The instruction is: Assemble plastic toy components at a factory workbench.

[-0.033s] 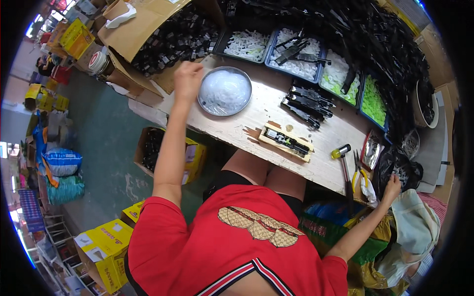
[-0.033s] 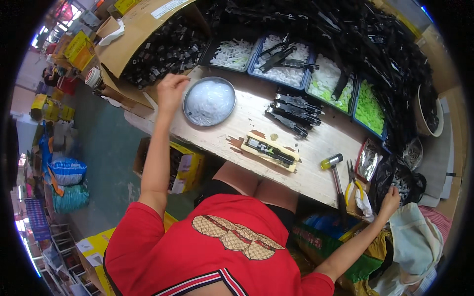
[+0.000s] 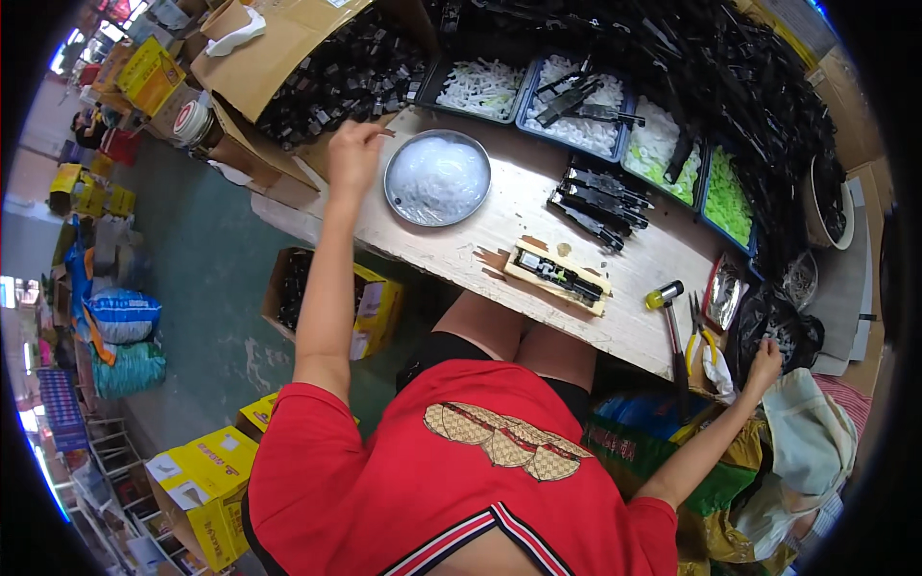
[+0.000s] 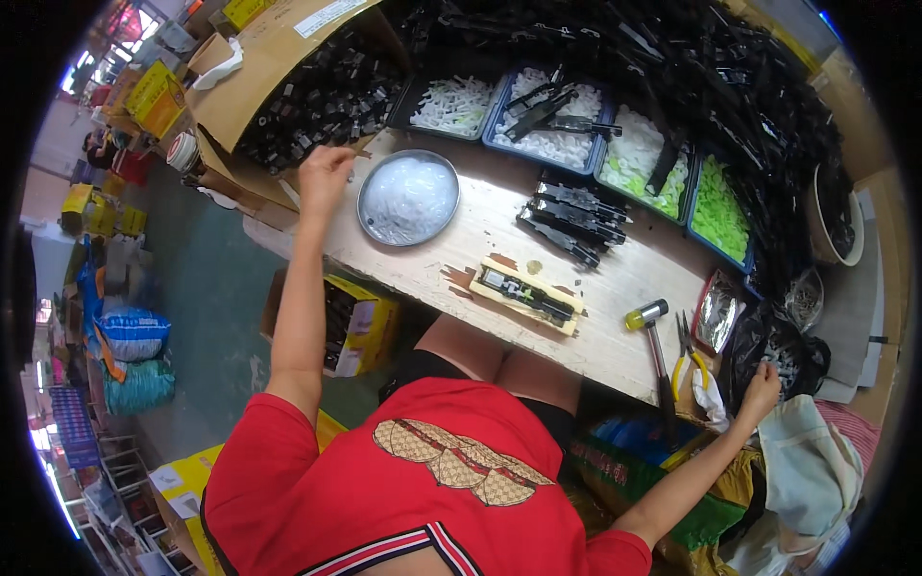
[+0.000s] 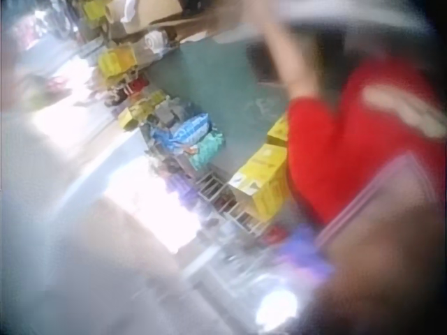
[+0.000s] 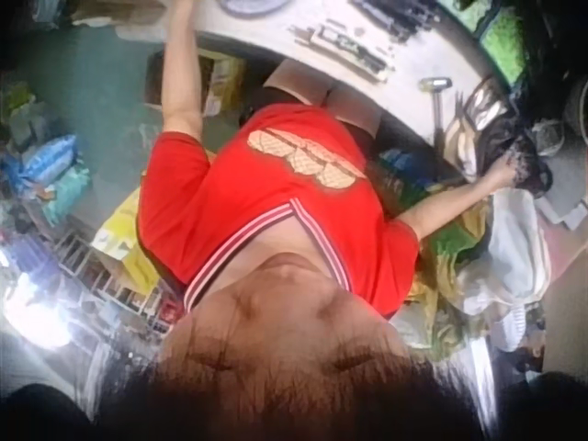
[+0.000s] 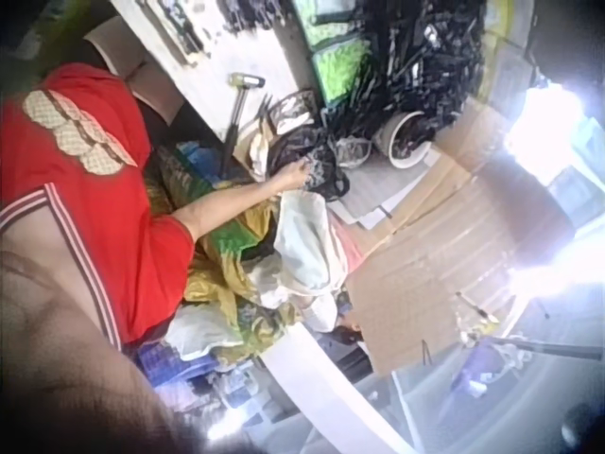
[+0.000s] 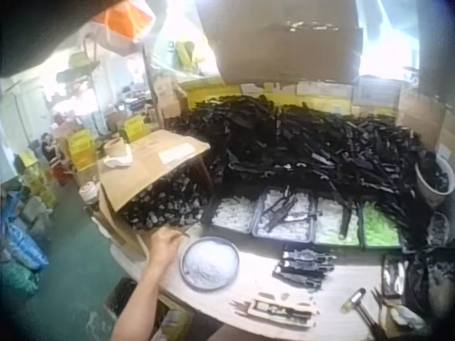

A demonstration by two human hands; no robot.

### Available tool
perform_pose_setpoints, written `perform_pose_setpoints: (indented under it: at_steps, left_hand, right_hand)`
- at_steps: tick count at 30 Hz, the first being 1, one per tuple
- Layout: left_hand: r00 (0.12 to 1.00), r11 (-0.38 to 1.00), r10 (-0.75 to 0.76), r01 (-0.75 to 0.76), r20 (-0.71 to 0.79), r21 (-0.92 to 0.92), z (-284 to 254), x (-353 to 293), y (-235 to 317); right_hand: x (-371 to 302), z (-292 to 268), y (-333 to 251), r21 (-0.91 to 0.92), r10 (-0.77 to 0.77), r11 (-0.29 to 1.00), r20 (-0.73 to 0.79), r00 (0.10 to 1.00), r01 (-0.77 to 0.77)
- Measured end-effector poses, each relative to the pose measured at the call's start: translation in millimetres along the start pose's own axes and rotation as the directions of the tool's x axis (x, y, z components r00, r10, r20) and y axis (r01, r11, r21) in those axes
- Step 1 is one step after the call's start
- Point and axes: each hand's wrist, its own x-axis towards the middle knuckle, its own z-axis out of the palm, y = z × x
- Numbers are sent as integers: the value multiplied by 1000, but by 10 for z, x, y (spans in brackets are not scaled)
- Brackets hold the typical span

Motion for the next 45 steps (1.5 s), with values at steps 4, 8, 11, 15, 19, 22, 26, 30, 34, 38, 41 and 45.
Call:
perform_pose_setpoints:
  at_steps: [4, 8, 11, 15, 19, 22, 26, 30, 34, 38, 41, 45]
  left_hand:
    - [993, 968, -80, 58, 82, 244, -22, -27, -280]
    - [966, 942, -189, 128, 176, 310, -113, -35, -273]
    - [941, 888, -202, 59, 271, 456, -201, 51, -118]
    - [984, 990, 35, -58, 172, 132, 37, 406, 298]
    - [934, 901, 224, -307, 277, 305, 505, 811, 622]
    - [847, 793, -50, -289, 530, 537, 768, 998, 893]
    - [776, 809, -141, -268, 615, 523, 838, 1143, 1016]
    - [874, 888, -161, -74, 458, 454, 817, 1218, 862]
    - [858, 976, -178, 217, 482, -25, 618, 1207, 607]
    - [875, 795, -164, 391, 456, -464, 478, 1036, 646]
    - [867, 740, -190, 435, 460, -513, 412, 932, 698]
    - [841, 641, -168, 490, 514, -591, 379, 819, 744]
  right_hand:
    - [39, -36, -96, -76, 56, 996, 49, 997, -52]
    - [52, 0, 11, -149, 78, 985, -36, 996, -83]
    - [54, 7, 80, -91, 82, 992, -56, 995, -87]
    - [111, 147, 269, -201, 32, 979, 2, 999, -31]
    - [-108, -128, -379, -306, 176, 940, 61, 983, -149]
    - [-125, -178, -454, -321, 168, 937, 72, 983, -137]
    - [-197, -261, -619, -361, 135, 927, 78, 988, -99]
    - [-131, -144, -454, -395, 134, 912, 26, 991, -113]
    - [-87, -124, -472, -320, 188, 932, 29, 982, -169]
    - [-95, -133, -518, -314, 179, 937, 54, 982, -154]
    - [-159, -179, -589, -332, 163, 934, 62, 985, -134]
    - [-199, -186, -521, -304, 141, 944, 28, 990, -126]
